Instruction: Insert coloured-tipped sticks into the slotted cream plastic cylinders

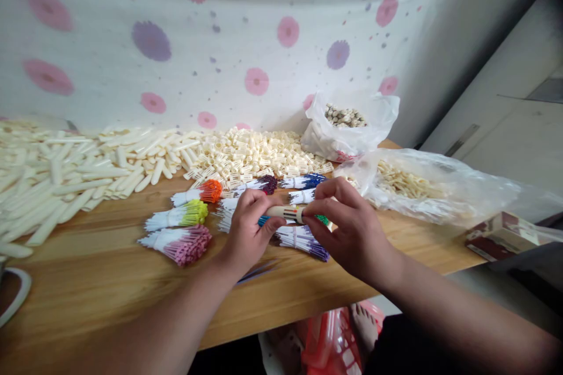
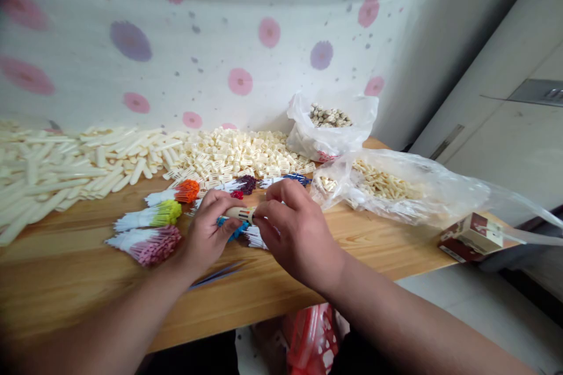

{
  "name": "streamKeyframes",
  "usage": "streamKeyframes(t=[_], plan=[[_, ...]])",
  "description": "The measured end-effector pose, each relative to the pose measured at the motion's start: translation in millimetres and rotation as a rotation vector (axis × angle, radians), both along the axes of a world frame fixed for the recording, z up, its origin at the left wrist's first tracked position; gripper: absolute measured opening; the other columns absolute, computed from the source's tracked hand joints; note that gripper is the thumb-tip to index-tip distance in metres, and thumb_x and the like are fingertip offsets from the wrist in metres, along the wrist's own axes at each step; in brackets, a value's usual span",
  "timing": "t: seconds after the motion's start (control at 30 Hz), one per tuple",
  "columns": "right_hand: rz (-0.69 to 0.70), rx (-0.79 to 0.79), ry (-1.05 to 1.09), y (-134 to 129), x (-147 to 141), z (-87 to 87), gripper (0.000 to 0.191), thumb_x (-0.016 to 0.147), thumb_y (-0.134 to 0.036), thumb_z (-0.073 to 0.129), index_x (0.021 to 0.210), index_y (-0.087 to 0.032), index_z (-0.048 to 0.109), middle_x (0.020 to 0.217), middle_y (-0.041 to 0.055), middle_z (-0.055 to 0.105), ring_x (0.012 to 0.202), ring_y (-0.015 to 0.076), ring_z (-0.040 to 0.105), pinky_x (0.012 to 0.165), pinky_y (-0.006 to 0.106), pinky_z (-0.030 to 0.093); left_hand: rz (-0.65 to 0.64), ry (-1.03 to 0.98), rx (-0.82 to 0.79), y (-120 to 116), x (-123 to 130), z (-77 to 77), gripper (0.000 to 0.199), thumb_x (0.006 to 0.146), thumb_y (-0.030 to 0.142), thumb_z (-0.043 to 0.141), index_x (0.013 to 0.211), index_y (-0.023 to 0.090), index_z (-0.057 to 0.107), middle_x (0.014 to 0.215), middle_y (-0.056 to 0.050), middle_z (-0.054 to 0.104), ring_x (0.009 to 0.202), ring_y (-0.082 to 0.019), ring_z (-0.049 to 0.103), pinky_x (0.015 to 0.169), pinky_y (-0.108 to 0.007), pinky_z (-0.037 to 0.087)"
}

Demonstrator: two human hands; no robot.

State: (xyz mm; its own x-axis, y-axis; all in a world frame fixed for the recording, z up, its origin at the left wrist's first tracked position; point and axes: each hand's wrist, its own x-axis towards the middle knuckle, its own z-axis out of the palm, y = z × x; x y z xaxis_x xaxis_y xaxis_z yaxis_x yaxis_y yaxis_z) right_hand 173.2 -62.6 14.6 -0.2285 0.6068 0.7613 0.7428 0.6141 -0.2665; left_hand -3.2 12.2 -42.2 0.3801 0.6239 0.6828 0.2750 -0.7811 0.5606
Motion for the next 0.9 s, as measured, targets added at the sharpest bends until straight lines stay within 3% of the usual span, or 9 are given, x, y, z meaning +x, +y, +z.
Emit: streamKeyframes(t=[0.2, 0.37, 0.5, 0.6, 0.67, 0.73, 0.77, 0.9], plan=[[0.031, -0.101, 0.224, 2, -7, -7.7, 0.013, 0.082, -0.009, 0.054, 0.081, -0.018, 0.064, 0.080, 0.0032, 0.051, 0.076, 0.0145, 0.052, 0.067, 0.029, 0.047, 0.119, 0.000, 0.090, 2, -1, -2.8, 0.030, 0.083, 0.047, 0.054, 0.090, 0.020, 0.064, 0.085, -0.005, 0.050, 0.082, -0.019, 0.051, 0.072, -0.033, 0.044], [0.053, -0.292, 0.356, 1, -8, -13.7, 0.012, 0.084, -0.016, 0.056, 0.077, -0.018, 0.066, 0.078, 0.0030, 0.053, 0.075, 0.0142, 0.053, 0.068, 0.030, 0.046, 0.183, 0.022, 0.118, 1, -1, 0.3, 0.026, 0.082, 0.043, 0.058, 0.086, 0.019, 0.065, 0.082, -0.004, 0.049, 0.080, -0.019, 0.050, 0.072, -0.033, 0.044], [0.124, -0.390, 0.428, 1, -7, -11.6, 0.009, 0.082, -0.020, 0.059, 0.079, -0.018, 0.067, 0.081, 0.0033, 0.056, 0.078, 0.0145, 0.056, 0.071, 0.031, 0.047, 0.130, 0.003, 0.060, 3, -1, -1.3, 0.030, 0.083, 0.046, 0.054, 0.085, 0.019, 0.064, 0.083, -0.005, 0.051, 0.081, -0.019, 0.052, 0.073, -0.032, 0.044], [0.167, -0.310, 0.389, 12, 14, -3.5, 0.011, 0.083, -0.022, 0.058, 0.084, -0.018, 0.068, 0.083, 0.0045, 0.060, 0.081, 0.0145, 0.058, 0.074, 0.031, 0.049, 0.036, -0.056, -0.064, 9, 0, -7.2, 0.031, 0.086, 0.047, 0.050, 0.084, 0.019, 0.062, 0.083, -0.004, 0.054, 0.080, -0.018, 0.054, 0.073, -0.031, 0.045], [0.010, -0.225, 0.344, 26, 49, 1.4, 0.014, 0.083, -0.025, 0.056, 0.086, -0.017, 0.068, 0.085, 0.0057, 0.063, 0.083, 0.0149, 0.059, 0.075, 0.030, 0.049, 0.001, -0.129, -0.172, 13, 0, -11.3, 0.033, 0.087, 0.049, 0.047, 0.083, 0.019, 0.061, 0.082, -0.004, 0.057, 0.077, -0.018, 0.054, 0.072, -0.030, 0.044], [-0.426, -0.226, 0.297, 39, 97, 1.4, 0.020, 0.084, -0.026, 0.053, 0.094, -0.015, 0.066, 0.089, 0.0066, 0.065, 0.082, 0.0150, 0.060, 0.072, 0.028, 0.048, -0.008, -0.185, -0.297, 16, 0, -13.9, 0.040, 0.086, 0.055, 0.044, 0.083, 0.019, 0.060, 0.082, -0.004, 0.059, 0.073, -0.017, 0.053, 0.069, -0.029, 0.045], [-0.652, -0.326, 0.214, 44, 123, -1.4, 0.025, 0.086, -0.027, 0.048, 0.101, -0.017, 0.065, 0.090, 0.0056, 0.066, 0.080, 0.0145, 0.061, 0.070, 0.027, 0.048, -0.002, -0.194, -0.358, 16, 0, -14.4, 0.044, 0.084, 0.059, 0.042, 0.082, 0.019, 0.060, 0.080, -0.004, 0.060, 0.071, -0.017, 0.053, 0.067, -0.028, 0.045], [-0.876, -0.548, 0.088, 48, 207, -28.6, 0.014, 0.081, -0.020, 0.056, 0.084, -0.014, 0.068, 0.077, 0.0057, 0.067, 0.076, 0.0181, 0.062, 0.070, 0.030, 0.048, 0.008, -0.198, -0.526, 16, -1, -16.1, 0.055, 0.073, 0.070, 0.049, 0.080, 0.017, 0.060, 0.071, -0.003, 0.059, 0.066, -0.016, 0.053, 0.060, -0.025, 0.045]])
